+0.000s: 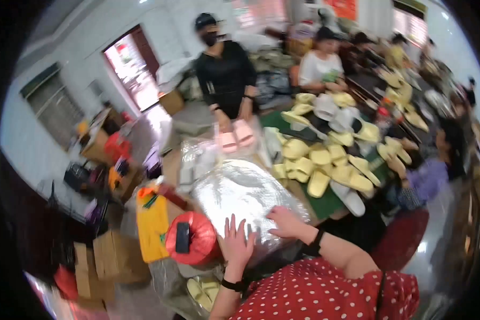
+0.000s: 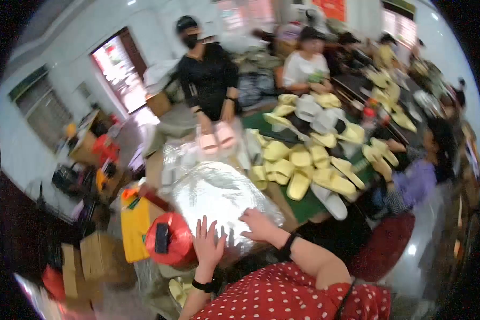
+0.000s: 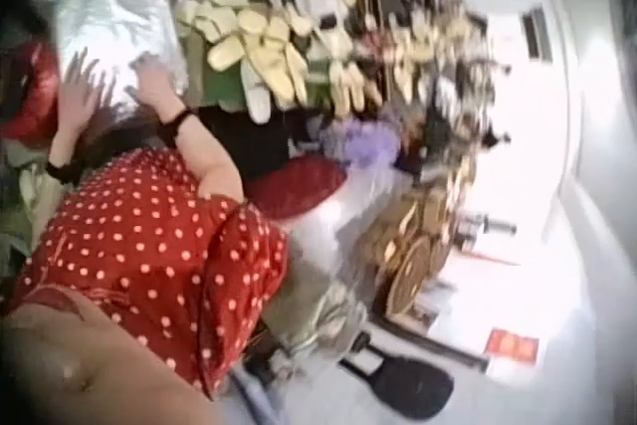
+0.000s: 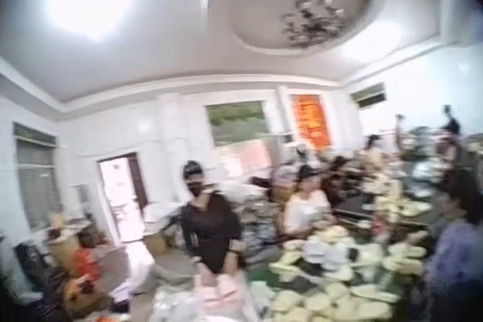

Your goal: The recorder is packaging pairs of yellow and white sandals into plastic bags and then placing them into a large sack in a workshop environment.

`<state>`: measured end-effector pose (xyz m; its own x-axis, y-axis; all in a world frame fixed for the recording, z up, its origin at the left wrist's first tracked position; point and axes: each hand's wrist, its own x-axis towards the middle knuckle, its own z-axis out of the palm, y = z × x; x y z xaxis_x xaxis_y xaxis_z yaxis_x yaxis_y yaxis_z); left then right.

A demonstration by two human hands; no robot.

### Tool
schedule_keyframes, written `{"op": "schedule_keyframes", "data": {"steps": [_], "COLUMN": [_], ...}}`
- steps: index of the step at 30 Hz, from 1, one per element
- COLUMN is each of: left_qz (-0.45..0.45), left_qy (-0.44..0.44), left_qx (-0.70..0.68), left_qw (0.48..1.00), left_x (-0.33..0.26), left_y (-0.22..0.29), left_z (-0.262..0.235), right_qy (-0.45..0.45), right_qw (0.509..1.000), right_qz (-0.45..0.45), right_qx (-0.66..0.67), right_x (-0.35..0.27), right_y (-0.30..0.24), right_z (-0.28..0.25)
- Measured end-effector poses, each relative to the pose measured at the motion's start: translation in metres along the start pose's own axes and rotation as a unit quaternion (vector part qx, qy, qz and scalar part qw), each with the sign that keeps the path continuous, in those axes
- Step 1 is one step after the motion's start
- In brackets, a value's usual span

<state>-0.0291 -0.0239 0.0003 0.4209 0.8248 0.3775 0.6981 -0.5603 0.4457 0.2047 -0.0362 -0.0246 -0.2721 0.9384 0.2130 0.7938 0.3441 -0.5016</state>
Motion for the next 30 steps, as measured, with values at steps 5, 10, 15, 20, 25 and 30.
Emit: {"op": "schedule_keyframes", "data": {"steps": [5,10,15,20,25,30], "left_qz": [0.023,-0.022,-0.034,-0.058,-0.061,-0.077], "left_qy": [-0.064,-0.059,-0.064,-0.069,-0.073,-0.070], "left_qx": [0.065,0.066,0.069,0.071,0.064,0.082], "left_qw": [0.996,0.996,0.995,0.993,0.993,0.991], "left_x": [0.009,-0.003,-0.002,-0.003,0.010,0.006], "left_y": [0.004,0.007,0.008,0.014,0.023,0.025], "left_z": [0.074,0.071,0.067,0.059,0.062,0.057], "right_qy": [0.052,0.177,0.200,0.207,0.333,0.281], "right_qw": [0.980,0.926,0.791,0.760,0.767,0.741], "right_qz": [0.064,0.335,0.514,0.616,0.548,0.607], "right_qx": [0.182,0.005,-0.265,-0.038,0.017,0.062], "right_x": [-0.034,-0.095,-0.169,-0.200,-0.199,-0.160], "right_y": [0.068,0.190,0.336,0.405,0.427,0.381], "right_z": [-0.043,-0.067,-0.102,-0.114,-0.102,-0.110]}}
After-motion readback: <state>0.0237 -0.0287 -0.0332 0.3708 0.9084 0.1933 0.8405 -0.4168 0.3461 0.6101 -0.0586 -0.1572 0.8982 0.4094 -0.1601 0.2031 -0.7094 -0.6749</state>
